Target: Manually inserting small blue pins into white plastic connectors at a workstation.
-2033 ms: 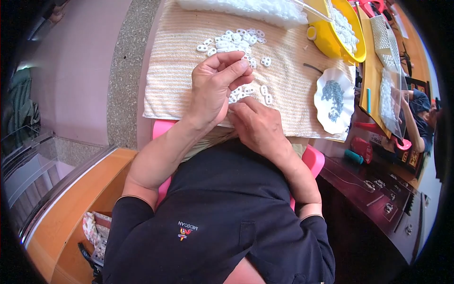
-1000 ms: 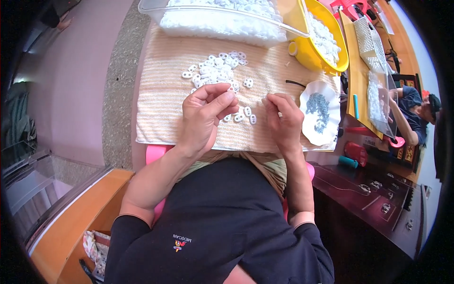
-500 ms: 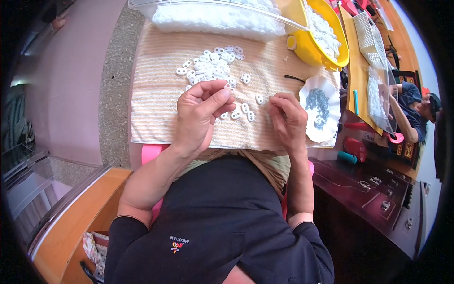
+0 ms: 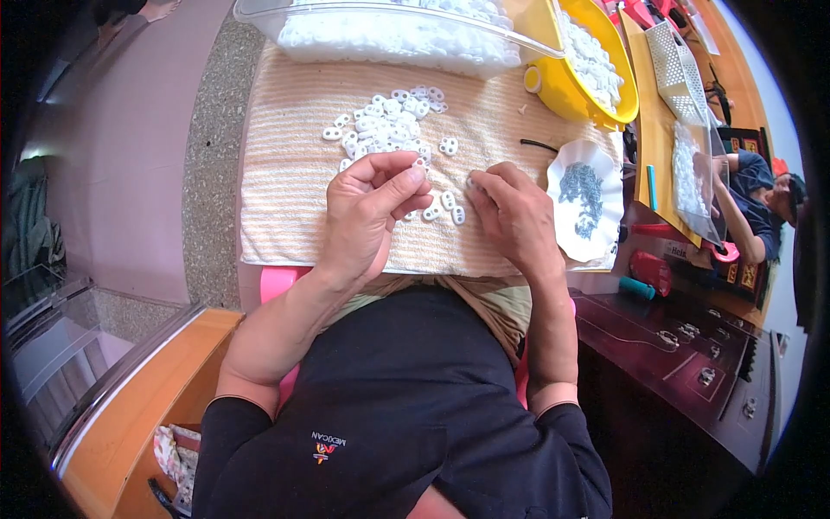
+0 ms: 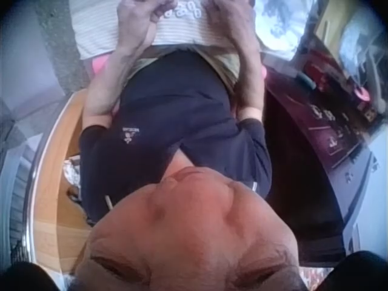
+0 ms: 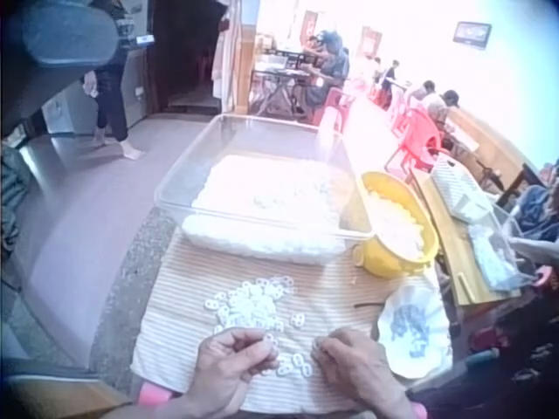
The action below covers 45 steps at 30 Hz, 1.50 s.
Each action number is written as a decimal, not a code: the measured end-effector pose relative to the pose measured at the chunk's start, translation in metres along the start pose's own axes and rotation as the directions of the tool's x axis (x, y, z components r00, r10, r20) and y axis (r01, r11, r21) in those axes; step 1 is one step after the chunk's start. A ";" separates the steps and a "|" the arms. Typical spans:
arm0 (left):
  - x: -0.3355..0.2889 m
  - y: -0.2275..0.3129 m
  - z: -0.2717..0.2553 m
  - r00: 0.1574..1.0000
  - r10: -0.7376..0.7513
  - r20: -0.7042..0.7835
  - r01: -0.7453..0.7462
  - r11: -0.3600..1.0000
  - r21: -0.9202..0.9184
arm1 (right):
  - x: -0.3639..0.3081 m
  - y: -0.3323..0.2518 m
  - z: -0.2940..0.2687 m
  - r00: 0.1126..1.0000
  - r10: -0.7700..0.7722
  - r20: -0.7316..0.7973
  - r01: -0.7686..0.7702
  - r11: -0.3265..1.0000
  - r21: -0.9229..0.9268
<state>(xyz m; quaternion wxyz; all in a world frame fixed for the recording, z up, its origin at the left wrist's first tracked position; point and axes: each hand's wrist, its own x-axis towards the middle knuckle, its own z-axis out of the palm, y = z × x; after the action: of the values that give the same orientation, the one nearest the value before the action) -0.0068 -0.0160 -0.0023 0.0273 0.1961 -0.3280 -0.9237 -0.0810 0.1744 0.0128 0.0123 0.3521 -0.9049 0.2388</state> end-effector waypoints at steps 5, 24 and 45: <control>0.000 -0.001 0.001 1.000 -0.005 0.002 0.005 1.000 0.008 | 0.003 0.002 0.001 0.998 -0.049 0.035 0.053 0.993 -0.102; 0.001 -0.003 -0.002 1.000 -0.011 0.014 0.010 1.000 0.017 | 0.020 -0.006 -0.010 0.978 -0.093 0.189 0.118 0.985 -0.126; 0.000 -0.002 0.001 1.000 -0.030 0.007 0.030 0.999 0.044 | 0.010 0.008 0.001 0.996 -0.085 0.015 0.083 0.990 0.115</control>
<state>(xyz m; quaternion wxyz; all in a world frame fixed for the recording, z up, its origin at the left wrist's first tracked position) -0.0069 -0.0135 -0.0027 0.0080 0.1979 -0.3453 -0.9173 -0.0935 0.1732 0.0107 -0.0067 0.3925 -0.8741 0.2860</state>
